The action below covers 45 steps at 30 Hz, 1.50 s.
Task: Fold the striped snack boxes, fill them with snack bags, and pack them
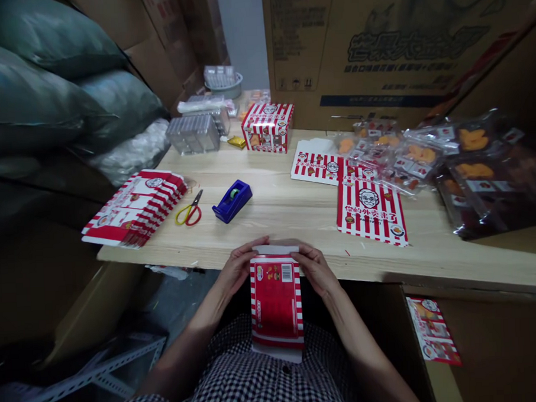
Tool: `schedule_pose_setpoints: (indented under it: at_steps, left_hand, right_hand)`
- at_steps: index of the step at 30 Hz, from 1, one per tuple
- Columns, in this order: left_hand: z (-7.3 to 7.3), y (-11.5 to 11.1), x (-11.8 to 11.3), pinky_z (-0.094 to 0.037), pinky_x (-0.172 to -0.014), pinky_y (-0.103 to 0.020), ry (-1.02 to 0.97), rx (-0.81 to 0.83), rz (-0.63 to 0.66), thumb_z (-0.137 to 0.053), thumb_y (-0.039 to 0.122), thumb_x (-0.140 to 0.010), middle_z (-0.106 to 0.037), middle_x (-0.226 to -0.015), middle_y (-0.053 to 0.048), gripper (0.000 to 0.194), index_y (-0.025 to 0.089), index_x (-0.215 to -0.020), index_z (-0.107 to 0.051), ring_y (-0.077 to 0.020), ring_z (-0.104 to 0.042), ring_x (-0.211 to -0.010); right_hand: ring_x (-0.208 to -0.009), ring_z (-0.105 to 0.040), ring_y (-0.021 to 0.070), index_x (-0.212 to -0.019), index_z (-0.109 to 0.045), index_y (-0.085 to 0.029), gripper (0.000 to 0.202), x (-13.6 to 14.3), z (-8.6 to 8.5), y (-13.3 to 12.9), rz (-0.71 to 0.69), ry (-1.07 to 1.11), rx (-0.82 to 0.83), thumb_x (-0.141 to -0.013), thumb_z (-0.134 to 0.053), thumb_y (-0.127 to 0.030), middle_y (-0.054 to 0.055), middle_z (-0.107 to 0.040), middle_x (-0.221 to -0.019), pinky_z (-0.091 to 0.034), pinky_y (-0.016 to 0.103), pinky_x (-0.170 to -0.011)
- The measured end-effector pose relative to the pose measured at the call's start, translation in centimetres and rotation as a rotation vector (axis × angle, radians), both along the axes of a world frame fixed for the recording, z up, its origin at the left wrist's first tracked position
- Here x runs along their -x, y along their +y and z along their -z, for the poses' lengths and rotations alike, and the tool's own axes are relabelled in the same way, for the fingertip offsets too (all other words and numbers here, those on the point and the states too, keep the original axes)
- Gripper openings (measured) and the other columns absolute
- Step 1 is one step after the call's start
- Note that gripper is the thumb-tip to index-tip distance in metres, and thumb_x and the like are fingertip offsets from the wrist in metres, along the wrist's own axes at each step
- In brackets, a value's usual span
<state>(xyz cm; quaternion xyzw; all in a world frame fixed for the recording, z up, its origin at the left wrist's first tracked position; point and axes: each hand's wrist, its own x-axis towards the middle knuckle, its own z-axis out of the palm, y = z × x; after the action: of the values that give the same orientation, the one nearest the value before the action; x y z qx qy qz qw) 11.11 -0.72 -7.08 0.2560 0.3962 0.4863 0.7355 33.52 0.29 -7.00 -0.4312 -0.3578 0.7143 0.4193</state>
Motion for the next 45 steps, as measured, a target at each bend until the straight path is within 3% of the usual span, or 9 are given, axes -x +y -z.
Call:
schedule_pose_setpoints:
  at_steps: [4, 9, 11, 14, 18, 26, 37, 41, 45]
  left_hand:
    - [0.4, -0.2, 0.3, -0.046, -0.101, -0.036, 0.124, -0.117, 0.023, -0.070, 0.021, -0.078, -0.071, -0.125, -0.015, 0.029, 0.012, -0.104, -0.079, -0.0299, -0.062, -0.121]
    - [0.5, -0.1, 1.5, -0.052, -0.086, -0.034, 0.314, -0.195, 0.153, -0.071, 0.035, -0.084, -0.077, -0.108, -0.011, 0.040, 0.016, -0.119, -0.073, -0.0237, -0.072, -0.093]
    - [0.4, 0.2, 1.5, -0.052, -0.088, -0.032, 0.379, -0.234, 0.171, -0.072, 0.035, -0.084, -0.076, -0.112, -0.010, 0.038, 0.017, -0.118, -0.074, -0.0235, -0.071, -0.098]
    - [0.3, 0.7, 1.0, -0.049, -0.100, -0.035, 0.355, -0.263, 0.168, -0.072, 0.034, -0.084, -0.071, -0.125, -0.011, 0.033, 0.018, -0.112, -0.077, -0.0269, -0.064, -0.117]
    - [0.8, 0.9, 0.1, -0.047, -0.103, -0.041, 0.211, -0.201, 0.162, -0.072, 0.032, -0.083, -0.070, -0.127, -0.013, 0.035, 0.016, -0.114, -0.075, -0.0290, -0.065, -0.117]
    - [1.1, 1.1, 0.0, -0.046, -0.104, -0.042, 0.176, -0.190, 0.194, -0.075, 0.030, -0.080, -0.073, -0.121, -0.013, 0.033, 0.016, -0.110, -0.077, -0.0291, -0.066, -0.116]
    - [0.4, 0.6, 0.7, -0.037, -0.112, -0.041, 0.365, -0.393, 0.326, -0.067, 0.037, -0.088, -0.066, -0.134, -0.011, 0.028, 0.022, -0.109, -0.078, -0.0279, -0.057, -0.129]
    - [0.3, 0.8, 0.3, -0.044, -0.105, -0.039, 0.362, -0.309, 0.289, -0.063, 0.040, -0.091, -0.068, -0.130, -0.012, 0.030, 0.019, -0.106, -0.079, -0.0268, -0.062, -0.121]
    - [-0.6, 2.0, 0.7, -0.051, -0.088, -0.033, 0.364, -0.285, 0.404, -0.075, 0.038, -0.081, -0.074, -0.116, -0.012, 0.036, 0.018, -0.111, -0.076, -0.0238, -0.069, -0.101]
  right_hand:
    - [-0.099, -0.067, 0.0229, -0.092, -0.079, -0.028, 0.020, 0.3, 1.4, -0.8, 0.108, -0.066, -0.084, -0.076, -0.080, -0.039, 0.002, -0.076, -0.101, -0.049, 0.036, -0.093]
    - [-0.112, -0.061, 0.0238, -0.092, -0.081, -0.027, 0.017, -0.2, 1.2, -1.0, 0.088, -0.132, -0.165, -0.078, -0.079, -0.038, 0.003, -0.073, -0.108, -0.045, 0.034, -0.098]
    - [-0.113, -0.061, 0.0249, -0.095, -0.081, -0.027, 0.020, -0.2, 0.8, -0.8, 0.049, -0.132, -0.171, -0.079, -0.077, -0.040, 0.004, -0.073, -0.111, -0.046, 0.036, -0.097]
    - [-0.109, -0.064, 0.0257, -0.104, -0.078, -0.028, 0.027, 0.1, 0.6, -0.6, -0.010, -0.108, -0.160, -0.082, -0.075, -0.043, 0.004, -0.072, -0.116, -0.050, 0.036, -0.091]
    - [-0.112, -0.064, 0.0263, -0.114, -0.075, -0.030, 0.036, 0.5, 1.0, -0.2, -0.016, -0.094, -0.160, -0.082, -0.074, -0.045, 0.004, -0.071, -0.125, -0.050, 0.038, -0.094]
    - [-0.118, -0.058, 0.0254, -0.098, -0.081, -0.030, 0.021, 0.7, 1.6, 0.5, -0.010, -0.127, -0.275, -0.080, -0.077, -0.040, 0.004, -0.070, -0.116, -0.040, 0.042, -0.109]
    - [-0.128, -0.057, 0.0262, -0.117, -0.074, -0.033, 0.033, -2.0, -0.1, -0.2, -0.316, -0.191, -0.255, -0.096, -0.056, -0.051, 0.003, -0.067, -0.132, -0.035, 0.047, -0.115]
    - [-0.124, -0.061, 0.0267, -0.112, -0.077, -0.031, 0.032, -1.7, 0.1, -0.5, -0.240, -0.188, -0.194, -0.090, -0.064, -0.051, 0.003, -0.070, -0.128, -0.040, 0.046, -0.112]
    - [-0.109, -0.068, 0.0252, -0.111, -0.077, -0.029, 0.033, -1.9, -0.8, 0.3, -0.279, -0.182, -0.147, -0.082, -0.075, -0.046, 0.004, -0.075, -0.117, -0.049, 0.044, -0.102]
